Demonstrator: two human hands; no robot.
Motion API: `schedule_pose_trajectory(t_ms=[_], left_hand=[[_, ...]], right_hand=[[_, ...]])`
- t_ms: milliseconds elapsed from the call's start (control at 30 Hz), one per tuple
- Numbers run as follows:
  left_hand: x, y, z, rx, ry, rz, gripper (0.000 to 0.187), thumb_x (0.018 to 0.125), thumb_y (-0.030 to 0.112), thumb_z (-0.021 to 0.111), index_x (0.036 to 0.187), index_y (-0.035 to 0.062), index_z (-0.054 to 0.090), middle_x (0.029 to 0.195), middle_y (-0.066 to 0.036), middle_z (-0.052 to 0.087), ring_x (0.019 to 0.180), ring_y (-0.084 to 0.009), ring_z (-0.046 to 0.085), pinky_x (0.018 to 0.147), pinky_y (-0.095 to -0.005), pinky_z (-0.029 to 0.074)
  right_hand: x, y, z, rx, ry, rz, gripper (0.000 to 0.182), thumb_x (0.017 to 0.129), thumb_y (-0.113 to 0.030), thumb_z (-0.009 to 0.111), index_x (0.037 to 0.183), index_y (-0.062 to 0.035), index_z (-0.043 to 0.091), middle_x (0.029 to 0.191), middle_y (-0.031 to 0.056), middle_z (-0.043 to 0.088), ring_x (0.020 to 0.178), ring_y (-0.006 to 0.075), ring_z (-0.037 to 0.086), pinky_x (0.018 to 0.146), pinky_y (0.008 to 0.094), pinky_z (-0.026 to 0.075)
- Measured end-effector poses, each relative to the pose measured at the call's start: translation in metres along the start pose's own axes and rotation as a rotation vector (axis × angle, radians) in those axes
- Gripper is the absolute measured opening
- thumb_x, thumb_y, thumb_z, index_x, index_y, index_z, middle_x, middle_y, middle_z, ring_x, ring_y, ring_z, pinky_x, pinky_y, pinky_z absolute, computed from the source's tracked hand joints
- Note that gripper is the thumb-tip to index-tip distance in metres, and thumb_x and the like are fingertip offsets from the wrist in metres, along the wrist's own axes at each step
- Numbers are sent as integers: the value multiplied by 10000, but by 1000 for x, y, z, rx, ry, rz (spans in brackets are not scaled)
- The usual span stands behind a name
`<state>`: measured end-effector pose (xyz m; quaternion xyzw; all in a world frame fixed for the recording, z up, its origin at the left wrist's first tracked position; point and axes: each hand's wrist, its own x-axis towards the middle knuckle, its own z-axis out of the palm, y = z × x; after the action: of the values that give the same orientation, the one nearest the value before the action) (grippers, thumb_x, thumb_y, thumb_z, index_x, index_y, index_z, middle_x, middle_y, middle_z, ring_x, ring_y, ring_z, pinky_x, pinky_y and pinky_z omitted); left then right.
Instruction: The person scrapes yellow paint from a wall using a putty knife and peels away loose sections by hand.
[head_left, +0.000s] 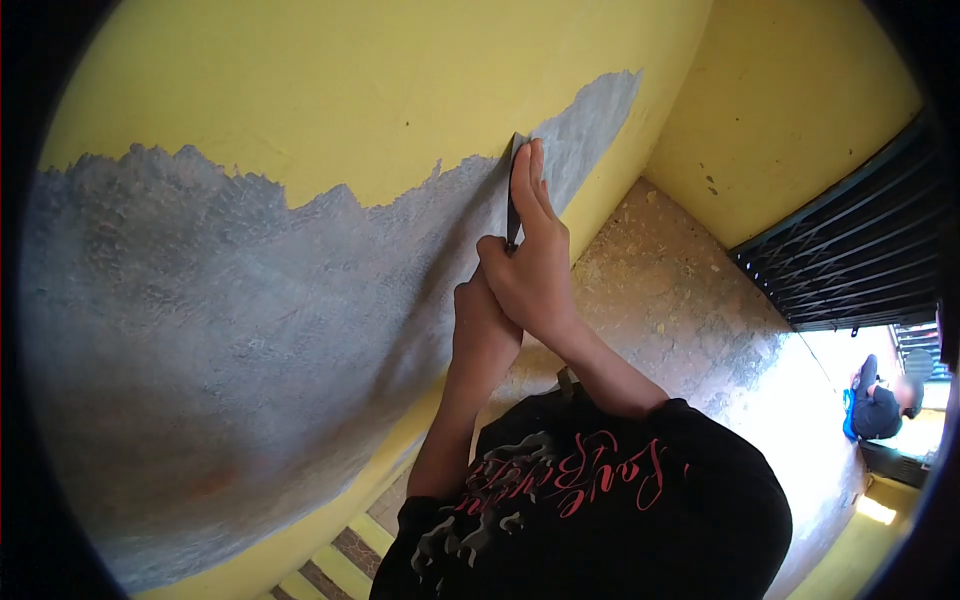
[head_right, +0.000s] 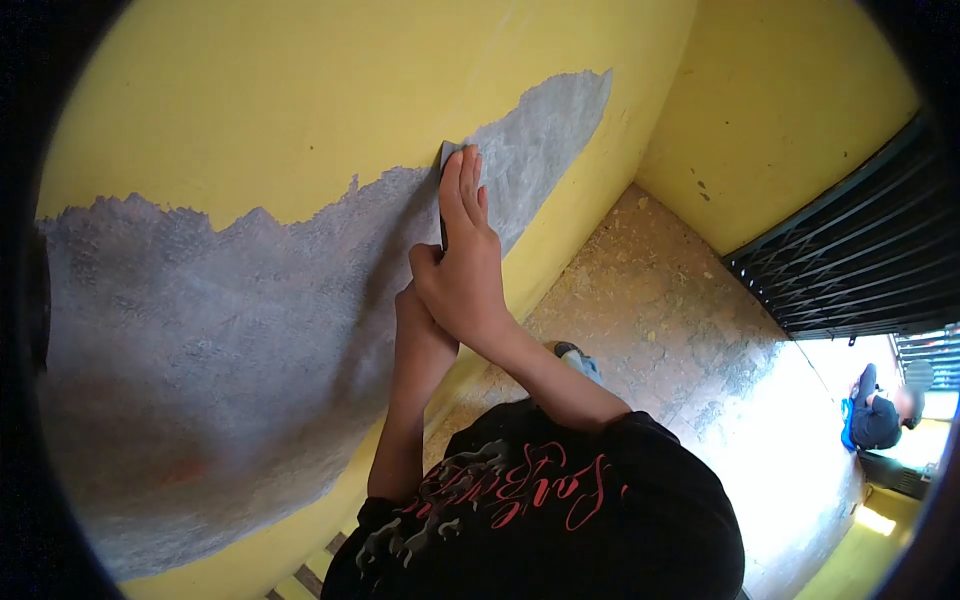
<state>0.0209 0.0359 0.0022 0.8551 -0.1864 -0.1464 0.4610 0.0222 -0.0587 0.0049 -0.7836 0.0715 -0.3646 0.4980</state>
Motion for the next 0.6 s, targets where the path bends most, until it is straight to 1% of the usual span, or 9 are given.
schedule_pose_trajectory(t_ms=[100, 133, 200, 233, 333, 400, 467, 533, 600], left_hand=[[-9, -15, 7, 46, 59, 87, 348, 795, 41, 633, 1111, -55, 523, 1002, -213, 654, 948, -255, 645, 773, -330, 484], [-15, -20, 10, 51, 51, 88, 348, 795, 41, 633, 1111, -55, 523, 1002, -213, 654, 948, -255, 645, 773, -330, 484], [-24, -27, 12, 11, 129, 212, 361, 793, 64, 599, 1135, -11, 513, 944, -245, 639, 919, -424, 607, 726, -433, 487], [-23, -27, 10, 19, 117, 207, 361, 793, 64, 599, 1135, -11, 513, 944, -245, 639, 919, -424, 607, 726, -433, 487], [-19, -19, 5, 44, 75, 157, 388, 782, 76, 626, 1142, -8, 511, 975, -226, 642, 932, -402, 618, 746, -410, 493], [-16, -17, 6, 48, 50, 52, 386, 778, 76, 634, 1135, -12, 516, 987, -237, 637, 945, -396, 618, 762, -407, 491], [-19, -13, 3, 69, 45, 49, 378, 784, 76, 631, 1132, -15, 516, 987, -237, 638, 946, -394, 619, 759, -406, 491], [-17, -11, 4, 87, 45, 54, 370, 790, 76, 628, 1130, -18, 516, 987, -237, 638, 947, -392, 621, 757, -406, 491], [-13, -12, 8, -40, 107, 101, 342, 789, 58, 643, 1093, -46, 525, 962, -219, 644, 914, -272, 646, 726, -353, 482]], right_hand=[[-12, 2, 0, 19, -46, -10, 836, 655, 60, 489, 1432, 60, 180, 1465, 323, 179, 1385, 387, 158, 1128, 402, 192], [-18, 0, 0, 20, -38, -4, 836, 655, 60, 489, 1432, 60, 180, 1465, 323, 179, 1385, 387, 158, 1128, 402, 192], [-28, -3, 2, -18, -124, 4, 844, 652, 57, 489, 1436, 53, 176, 1471, 308, 184, 1379, 391, 175, 1128, 429, 191], [-28, -2, 4, 15, -105, 4, 845, 653, 59, 483, 1442, 40, 180, 1477, 294, 189, 1377, 395, 179, 1124, 459, 194], [-17, -3, 5, -22, -46, -18, 834, 656, 68, 476, 1438, 46, 187, 1478, 291, 190, 1381, 392, 171, 1123, 469, 192], [-13, -6, 4, -33, -45, -9, 826, 659, 73, 472, 1435, 51, 190, 1476, 293, 194, 1382, 391, 173, 1123, 468, 193], [-18, -7, 4, -40, -59, 16, 818, 663, 77, 468, 1432, 57, 192, 1473, 294, 199, 1382, 390, 175, 1123, 468, 193], [-19, -6, 2, -71, -68, -10, 804, 670, 81, 466, 1428, 65, 197, 1469, 299, 204, 1379, 400, 183, 1122, 471, 193], [-12, -4, -2, -94, -73, -28, 798, 673, 82, 466, 1425, 69, 200, 1467, 302, 206, 1374, 410, 191, 1120, 477, 198]])
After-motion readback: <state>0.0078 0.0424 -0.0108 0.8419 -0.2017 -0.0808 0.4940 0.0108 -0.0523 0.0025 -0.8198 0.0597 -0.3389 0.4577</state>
